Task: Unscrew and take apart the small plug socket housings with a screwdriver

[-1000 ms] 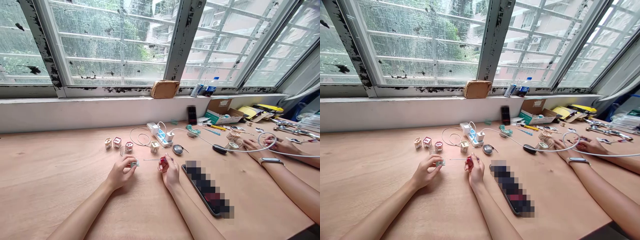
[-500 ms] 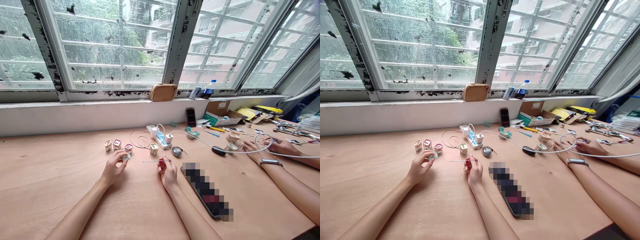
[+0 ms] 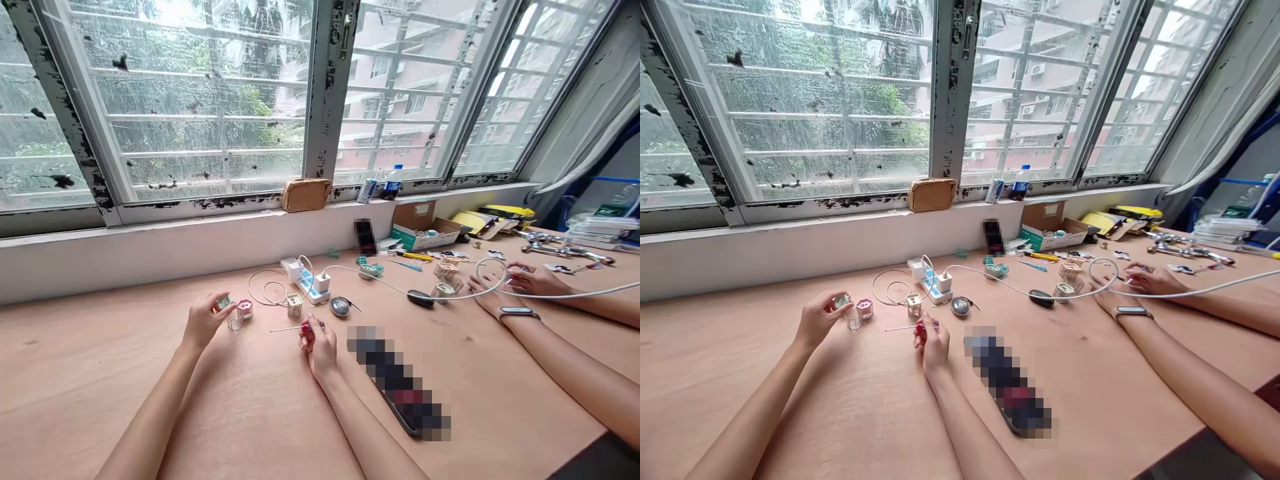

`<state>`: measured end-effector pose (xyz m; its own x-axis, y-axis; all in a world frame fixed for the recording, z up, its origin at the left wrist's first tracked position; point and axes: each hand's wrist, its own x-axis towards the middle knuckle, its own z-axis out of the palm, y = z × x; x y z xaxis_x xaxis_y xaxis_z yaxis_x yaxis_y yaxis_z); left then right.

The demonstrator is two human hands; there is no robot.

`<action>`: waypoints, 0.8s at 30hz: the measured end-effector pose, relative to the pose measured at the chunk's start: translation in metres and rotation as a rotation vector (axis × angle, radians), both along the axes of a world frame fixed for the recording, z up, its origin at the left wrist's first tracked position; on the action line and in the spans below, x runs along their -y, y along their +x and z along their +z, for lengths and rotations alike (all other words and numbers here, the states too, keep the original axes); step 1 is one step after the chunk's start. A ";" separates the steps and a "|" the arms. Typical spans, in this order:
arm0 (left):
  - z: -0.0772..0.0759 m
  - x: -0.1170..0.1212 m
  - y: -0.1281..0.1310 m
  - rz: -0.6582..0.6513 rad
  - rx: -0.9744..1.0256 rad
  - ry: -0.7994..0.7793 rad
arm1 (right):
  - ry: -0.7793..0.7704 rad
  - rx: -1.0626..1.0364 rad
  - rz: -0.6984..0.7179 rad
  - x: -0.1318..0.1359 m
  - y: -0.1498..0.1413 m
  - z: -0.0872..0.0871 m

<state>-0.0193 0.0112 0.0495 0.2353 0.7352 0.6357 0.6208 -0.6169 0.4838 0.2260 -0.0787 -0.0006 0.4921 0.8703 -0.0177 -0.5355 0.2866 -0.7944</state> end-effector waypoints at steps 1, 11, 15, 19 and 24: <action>0.000 -0.002 0.002 0.020 -0.030 0.017 | 0.003 -0.003 0.002 0.000 0.000 -0.001; -0.008 0.004 0.013 0.211 -0.270 0.056 | 0.001 0.011 0.009 -0.002 0.001 -0.001; -0.015 0.003 0.016 0.226 -0.352 0.066 | -0.004 0.024 0.018 0.000 0.001 0.000; -0.022 0.002 0.017 0.218 -0.379 0.072 | -0.003 0.021 0.018 0.000 0.001 0.001; -0.025 0.003 0.017 0.193 -0.354 0.004 | 0.009 0.024 0.032 -0.001 0.002 -0.001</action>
